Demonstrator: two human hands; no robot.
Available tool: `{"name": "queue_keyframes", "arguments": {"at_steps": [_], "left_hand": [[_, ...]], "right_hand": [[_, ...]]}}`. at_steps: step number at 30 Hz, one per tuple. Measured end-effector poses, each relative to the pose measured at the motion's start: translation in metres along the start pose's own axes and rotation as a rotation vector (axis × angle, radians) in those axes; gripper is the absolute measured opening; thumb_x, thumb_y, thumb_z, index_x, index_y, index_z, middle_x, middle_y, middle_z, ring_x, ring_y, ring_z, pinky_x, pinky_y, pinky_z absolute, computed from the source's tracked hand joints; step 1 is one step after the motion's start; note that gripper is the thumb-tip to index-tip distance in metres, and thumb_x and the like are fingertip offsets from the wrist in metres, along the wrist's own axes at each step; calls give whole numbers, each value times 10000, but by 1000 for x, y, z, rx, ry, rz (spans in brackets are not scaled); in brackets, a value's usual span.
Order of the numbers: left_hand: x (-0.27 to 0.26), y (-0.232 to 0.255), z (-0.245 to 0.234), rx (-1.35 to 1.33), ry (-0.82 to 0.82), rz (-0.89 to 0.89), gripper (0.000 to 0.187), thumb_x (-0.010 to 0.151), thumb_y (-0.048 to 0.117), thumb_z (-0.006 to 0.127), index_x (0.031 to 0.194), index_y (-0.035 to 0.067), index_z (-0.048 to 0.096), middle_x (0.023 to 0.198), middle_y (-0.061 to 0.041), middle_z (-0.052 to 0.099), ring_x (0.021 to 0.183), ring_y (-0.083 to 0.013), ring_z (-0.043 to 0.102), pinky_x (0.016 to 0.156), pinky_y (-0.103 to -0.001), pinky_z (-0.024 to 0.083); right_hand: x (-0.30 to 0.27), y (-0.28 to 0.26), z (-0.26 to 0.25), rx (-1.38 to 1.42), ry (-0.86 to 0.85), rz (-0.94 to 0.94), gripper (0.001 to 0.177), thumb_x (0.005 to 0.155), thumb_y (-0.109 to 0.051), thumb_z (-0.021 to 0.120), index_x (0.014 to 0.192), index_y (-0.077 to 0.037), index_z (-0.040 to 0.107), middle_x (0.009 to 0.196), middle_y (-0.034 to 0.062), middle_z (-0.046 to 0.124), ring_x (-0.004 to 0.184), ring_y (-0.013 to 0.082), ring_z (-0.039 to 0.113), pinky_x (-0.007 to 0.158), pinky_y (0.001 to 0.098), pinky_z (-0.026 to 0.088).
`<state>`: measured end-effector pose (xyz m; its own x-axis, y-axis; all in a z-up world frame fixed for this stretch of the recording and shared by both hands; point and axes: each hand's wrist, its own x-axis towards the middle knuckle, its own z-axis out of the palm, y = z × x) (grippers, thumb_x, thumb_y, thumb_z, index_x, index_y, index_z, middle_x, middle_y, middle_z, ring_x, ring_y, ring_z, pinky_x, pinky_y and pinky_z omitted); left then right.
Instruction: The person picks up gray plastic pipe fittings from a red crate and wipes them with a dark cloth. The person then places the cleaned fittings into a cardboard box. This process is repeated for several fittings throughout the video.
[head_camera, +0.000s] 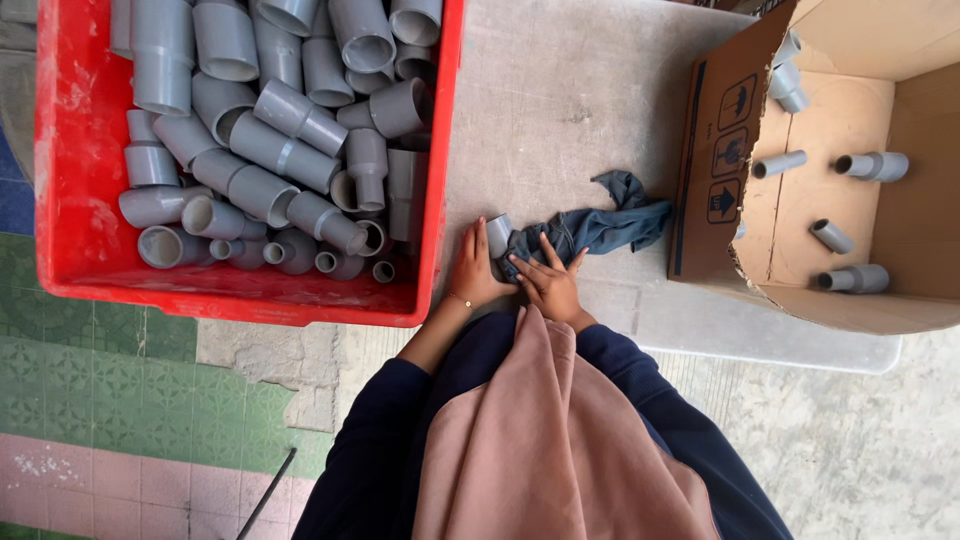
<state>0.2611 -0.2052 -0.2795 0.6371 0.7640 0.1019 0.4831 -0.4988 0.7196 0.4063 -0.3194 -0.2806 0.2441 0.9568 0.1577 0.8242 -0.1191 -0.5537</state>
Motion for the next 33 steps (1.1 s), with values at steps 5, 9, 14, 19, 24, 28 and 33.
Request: {"name": "queue_keyframes", "arguments": {"at_steps": [5, 9, 14, 19, 24, 28, 33], "left_hand": [[-3, -11, 1, -33, -27, -8, 1426, 339, 367, 912, 1502, -25, 187, 1421, -313, 344, 1341, -462, 372, 1162, -521, 259], [-6, -10, 8, -122, -62, -66, 1446, 354, 343, 924, 1515, -9, 137, 1433, -324, 331, 1348, -480, 352, 1177, -537, 239], [1, 0, 2, -132, -57, -31, 1402, 355, 316, 918, 1513, 7, 190, 1442, -282, 336, 1353, -447, 362, 1165, -566, 235], [2, 7, -7, -48, -87, -2, 1368, 362, 338, 906, 1510, 26, 230, 1450, -242, 354, 1359, -407, 377, 1148, -611, 230], [3, 13, -16, 24, -105, -23, 1368, 350, 465, 892, 1494, 61, 258, 1472, -176, 354, 1416, -350, 322, 1137, -685, 132], [0, 15, -22, 54, -105, -47, 1355, 358, 474, 897, 1479, 58, 260, 1472, -179, 358, 1425, -363, 299, 1105, -742, 75], [2, 12, -16, 64, -82, -50, 1341, 367, 439, 906, 1472, 51, 252, 1466, -179, 370, 1416, -369, 312, 1122, -714, 151]], "right_hand": [[6, 17, -7, -46, 65, 29, 251, 945, -354, 591, 1175, -328, 689, 1024, -17, 738, 1429, 246, 373, 1006, 764, -145], [30, -17, -28, -46, 122, -25, 343, 971, -363, 533, 1303, -380, 616, 1026, 14, 736, 1411, 262, 380, 1039, 707, -140], [44, 14, -4, 14, -216, 184, 425, 1019, -428, 410, 1437, -362, 437, 1339, 32, 595, 1492, 280, 170, 985, 801, -129], [56, -13, -26, 52, -186, 154, 422, 1019, -422, 399, 1439, -432, 436, 1254, -9, 651, 1486, 290, 178, 954, 822, -122], [57, 28, -6, 19, -279, 272, 386, 1031, -430, 386, 1404, -393, 476, 1327, -50, 605, 1509, 237, 125, 952, 812, -175], [67, 0, -35, 106, -242, 285, 380, 1010, -397, 436, 1382, -455, 484, 1290, -102, 619, 1484, 231, 198, 982, 805, -136], [59, 36, 5, 90, -296, 281, 359, 1032, -449, 395, 1370, -382, 494, 1515, 4, 416, 1478, 232, 210, 1024, 798, -106]]}}
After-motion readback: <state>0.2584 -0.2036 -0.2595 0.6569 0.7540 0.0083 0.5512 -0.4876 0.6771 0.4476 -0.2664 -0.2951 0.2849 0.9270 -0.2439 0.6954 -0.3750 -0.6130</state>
